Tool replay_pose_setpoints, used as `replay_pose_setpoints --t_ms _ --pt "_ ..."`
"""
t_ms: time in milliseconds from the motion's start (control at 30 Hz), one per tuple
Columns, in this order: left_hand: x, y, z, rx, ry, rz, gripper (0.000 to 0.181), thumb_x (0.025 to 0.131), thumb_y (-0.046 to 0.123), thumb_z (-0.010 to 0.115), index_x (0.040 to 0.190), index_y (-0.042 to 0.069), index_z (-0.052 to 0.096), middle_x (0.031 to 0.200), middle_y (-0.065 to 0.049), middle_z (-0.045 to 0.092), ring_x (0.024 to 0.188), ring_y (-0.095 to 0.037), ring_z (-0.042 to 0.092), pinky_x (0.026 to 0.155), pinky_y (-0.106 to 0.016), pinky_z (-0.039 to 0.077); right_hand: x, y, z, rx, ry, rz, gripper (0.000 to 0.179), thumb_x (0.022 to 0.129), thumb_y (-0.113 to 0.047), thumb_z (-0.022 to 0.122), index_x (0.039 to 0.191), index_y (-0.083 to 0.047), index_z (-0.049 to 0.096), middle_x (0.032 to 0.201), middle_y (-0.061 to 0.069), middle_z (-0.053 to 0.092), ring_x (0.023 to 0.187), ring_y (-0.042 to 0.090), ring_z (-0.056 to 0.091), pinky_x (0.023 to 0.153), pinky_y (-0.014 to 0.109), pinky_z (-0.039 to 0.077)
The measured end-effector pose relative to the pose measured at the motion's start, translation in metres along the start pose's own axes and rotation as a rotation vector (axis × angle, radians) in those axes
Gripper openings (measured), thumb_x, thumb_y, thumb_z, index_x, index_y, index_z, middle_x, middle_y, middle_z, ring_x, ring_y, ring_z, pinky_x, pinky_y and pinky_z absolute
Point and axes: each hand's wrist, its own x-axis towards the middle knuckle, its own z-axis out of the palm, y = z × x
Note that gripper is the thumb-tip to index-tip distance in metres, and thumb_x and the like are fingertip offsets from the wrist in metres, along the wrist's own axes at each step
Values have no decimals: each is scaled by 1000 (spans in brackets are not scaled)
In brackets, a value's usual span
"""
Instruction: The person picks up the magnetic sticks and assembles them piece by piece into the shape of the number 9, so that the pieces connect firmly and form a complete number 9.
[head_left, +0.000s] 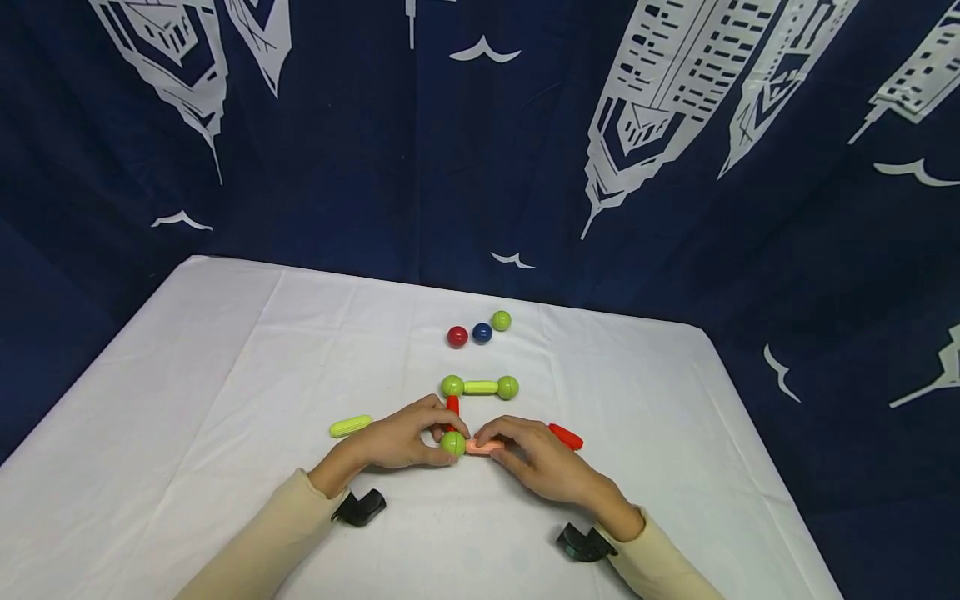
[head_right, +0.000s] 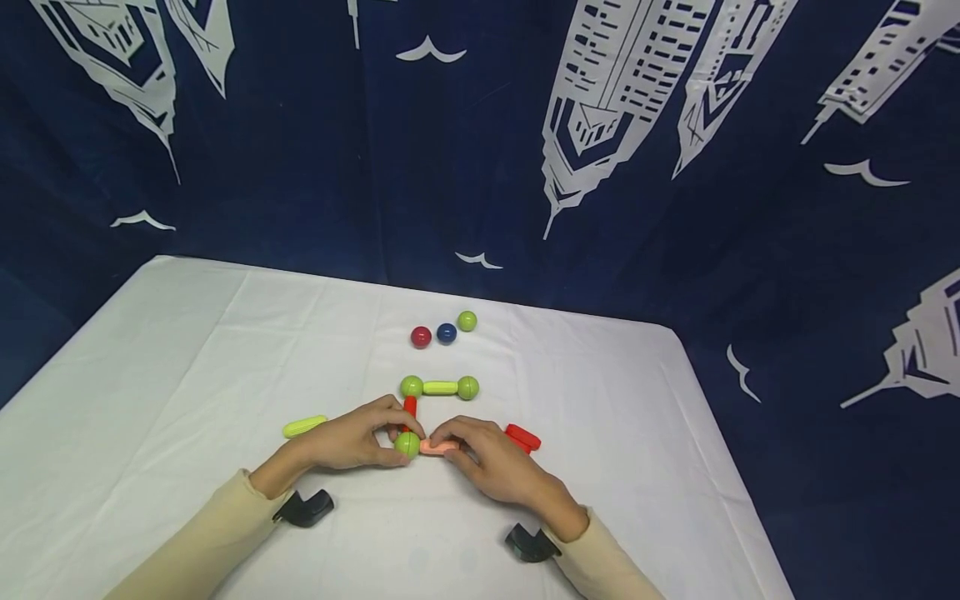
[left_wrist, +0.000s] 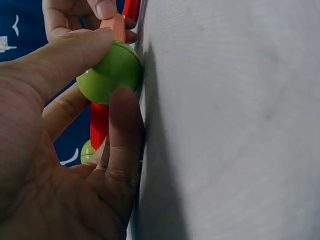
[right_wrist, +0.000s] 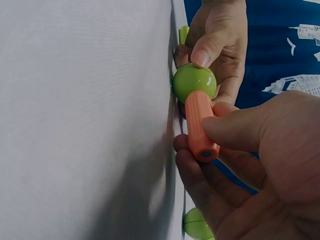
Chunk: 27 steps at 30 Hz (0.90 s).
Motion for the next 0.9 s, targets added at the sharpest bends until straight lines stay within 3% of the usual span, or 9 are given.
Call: replay_pose_setpoints --t_ms 167,400,567,900 --pt "0 -1 0 9 0 3 28 89 25 77 116 25 70 104 1 51 96 -15 51 85 -30 42 1 -1 1 -14 18 -3 21 97 -10 65 117 -18 66 112 -12 67 105 4 63 95 28 52" --pt "0 2 2 43 9 31 30 88 28 77 117 21 71 92 2 52 80 -11 49 71 -23 41 1 -1 1 -15 15 10 21 97 -11 65 118 -17 65 112 -12 67 104 4 63 95 28 52" --pt "0 2 0 19 0 35 30 89 27 76 118 19 70 92 2 52 80 -10 50 72 -23 41 2 0 -3 -21 5 15 22 97 -12 66 118 -17 65 111 -12 67 100 5 63 91 29 53" --pt "0 0 -1 -22 -16 12 27 90 26 76 116 20 70 94 1 52 84 -14 52 74 -23 41 16 9 -38 -25 63 27 20 97 -7 64 116 -4 66 109 7 70 95 14 67 86 34 56"
